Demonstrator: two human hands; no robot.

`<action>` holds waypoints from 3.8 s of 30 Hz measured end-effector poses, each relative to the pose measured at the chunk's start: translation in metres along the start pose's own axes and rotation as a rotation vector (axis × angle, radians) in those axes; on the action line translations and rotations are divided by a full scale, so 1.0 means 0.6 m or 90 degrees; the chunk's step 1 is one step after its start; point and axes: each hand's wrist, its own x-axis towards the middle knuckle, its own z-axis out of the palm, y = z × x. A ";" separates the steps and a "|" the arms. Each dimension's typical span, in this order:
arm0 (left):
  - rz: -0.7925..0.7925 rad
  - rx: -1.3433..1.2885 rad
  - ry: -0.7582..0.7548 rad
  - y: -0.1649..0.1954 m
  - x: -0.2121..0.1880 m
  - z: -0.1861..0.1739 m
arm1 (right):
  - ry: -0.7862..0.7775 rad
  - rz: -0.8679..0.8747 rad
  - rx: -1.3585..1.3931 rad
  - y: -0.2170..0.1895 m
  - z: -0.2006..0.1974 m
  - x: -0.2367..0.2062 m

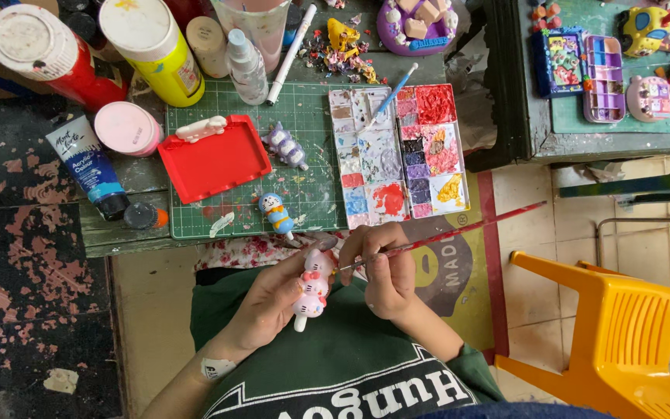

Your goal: The person paints small figurines with a fine brush, applying details to a blue cat-shaped figure and a pink figure. They dip the brush into a paint palette and water container, then carefully add paint to the figurines held in the left hand.

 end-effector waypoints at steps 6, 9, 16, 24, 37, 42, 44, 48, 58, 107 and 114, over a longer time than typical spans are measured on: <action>0.016 0.015 -0.011 -0.001 0.000 0.005 | -0.026 -0.032 -0.063 -0.008 -0.003 0.002; -0.009 0.030 0.014 -0.001 0.001 0.006 | -0.031 -0.034 -0.057 -0.007 -0.007 0.001; 0.036 0.034 -0.050 0.005 -0.002 0.009 | -0.047 -0.015 0.010 -0.005 -0.010 -0.007; 0.030 0.082 -0.029 0.006 0.000 0.013 | -0.104 0.019 0.006 -0.019 -0.011 -0.004; 0.049 0.113 -0.031 0.010 0.002 0.017 | -0.077 -0.011 -0.007 -0.008 -0.010 -0.008; 0.056 0.134 -0.030 0.017 0.003 0.022 | -0.079 -0.002 -0.009 -0.009 -0.011 -0.009; 0.059 0.143 -0.032 0.021 0.004 0.025 | -0.082 -0.005 -0.015 -0.009 -0.010 -0.007; 0.058 0.144 -0.039 0.025 0.006 0.028 | -0.091 0.000 -0.023 -0.012 -0.011 -0.005; 0.046 0.145 -0.036 0.023 0.004 0.025 | -0.092 -0.018 -0.041 -0.011 -0.009 -0.004; -0.007 -0.083 -0.037 0.003 -0.002 0.020 | -0.008 0.008 0.115 -0.030 -0.009 -0.002; -0.027 -0.107 -0.071 0.012 0.001 0.023 | -0.053 0.061 0.088 -0.036 -0.016 -0.005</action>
